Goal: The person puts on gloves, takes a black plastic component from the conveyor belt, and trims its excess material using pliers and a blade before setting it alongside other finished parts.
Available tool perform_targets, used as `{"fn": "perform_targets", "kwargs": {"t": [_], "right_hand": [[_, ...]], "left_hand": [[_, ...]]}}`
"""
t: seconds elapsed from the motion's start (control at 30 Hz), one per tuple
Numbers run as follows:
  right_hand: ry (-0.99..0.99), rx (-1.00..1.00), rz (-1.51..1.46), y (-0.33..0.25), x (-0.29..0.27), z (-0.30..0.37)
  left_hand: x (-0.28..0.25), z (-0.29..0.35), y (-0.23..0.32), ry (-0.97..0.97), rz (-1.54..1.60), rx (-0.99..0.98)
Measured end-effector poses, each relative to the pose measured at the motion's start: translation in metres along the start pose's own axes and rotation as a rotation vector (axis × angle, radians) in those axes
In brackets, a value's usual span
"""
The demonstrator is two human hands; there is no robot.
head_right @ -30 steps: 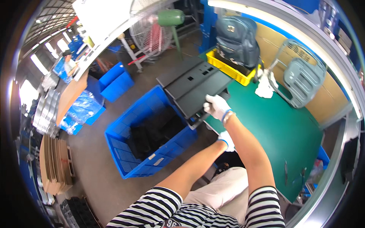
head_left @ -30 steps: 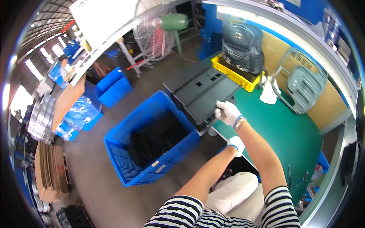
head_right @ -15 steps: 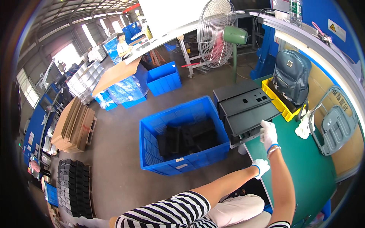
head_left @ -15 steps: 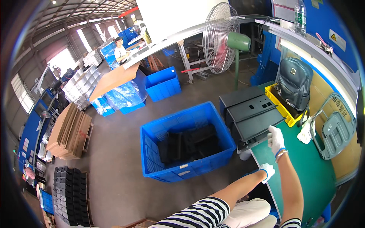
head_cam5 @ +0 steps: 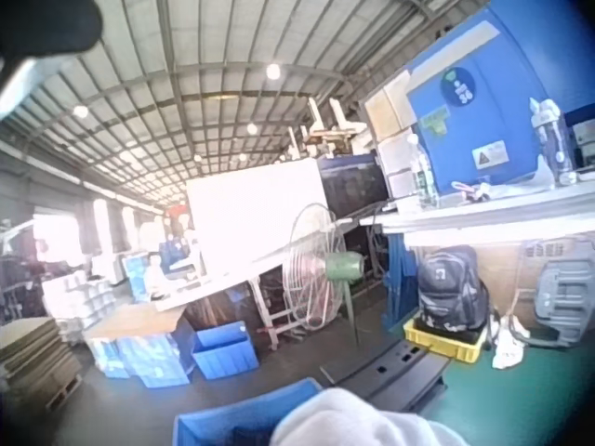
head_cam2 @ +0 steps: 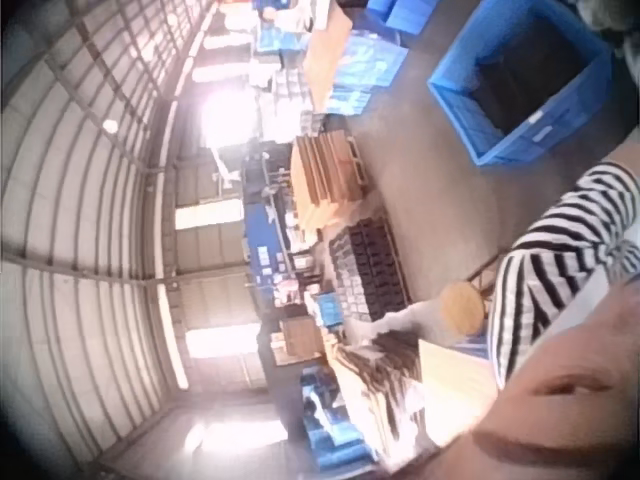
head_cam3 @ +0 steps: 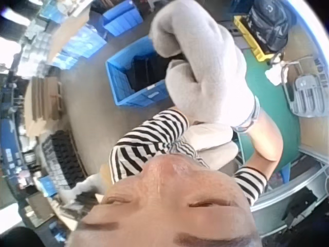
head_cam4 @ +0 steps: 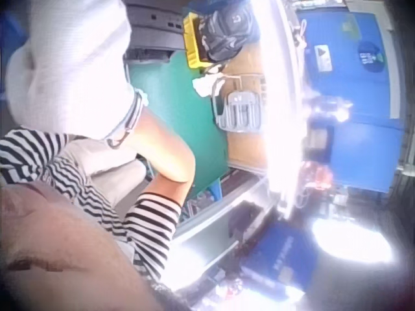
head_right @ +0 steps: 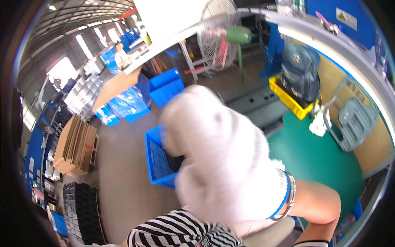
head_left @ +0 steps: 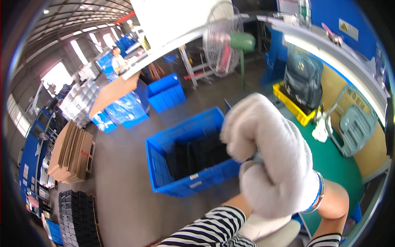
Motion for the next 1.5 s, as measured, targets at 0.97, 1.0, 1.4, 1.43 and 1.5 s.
{"fn": "perform_targets", "kwargs": {"t": [0.97, 1.0, 1.4, 1.43, 1.5], "right_hand": [[-0.288, 0.102, 0.128, -0.009, 0.036, -0.002], [-0.305, 0.097, 0.13, -0.019, 0.043, 0.006], [-0.464, 0.092, 0.187, -0.014, 0.049, -0.018], [-0.484, 0.081, 0.178, -0.018, 0.055, -0.02], [-0.506, 0.106, 0.186, -0.011, 0.057, -0.023]], "left_hand": [[-0.014, -0.001, -0.005, -0.142, 0.024, 0.011], [-0.014, 0.001, -0.009, -0.132, 0.036, 0.004], [-0.016, 0.002, 0.004, -0.177, 0.008, 0.006], [-0.021, 0.008, -0.004, -0.149, 0.007, -0.016], [-0.02, 0.008, -0.007, -0.139, 0.009, -0.017]]}}
Point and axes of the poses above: each hand's wrist, its own z-axis away from the middle knuckle, its own x-axis out of the palm, y = z × x, the point moved 5 cm from there along -z, towards the middle knuckle, and after that the axes turned 1 degree about z, right-handed, at the moved point
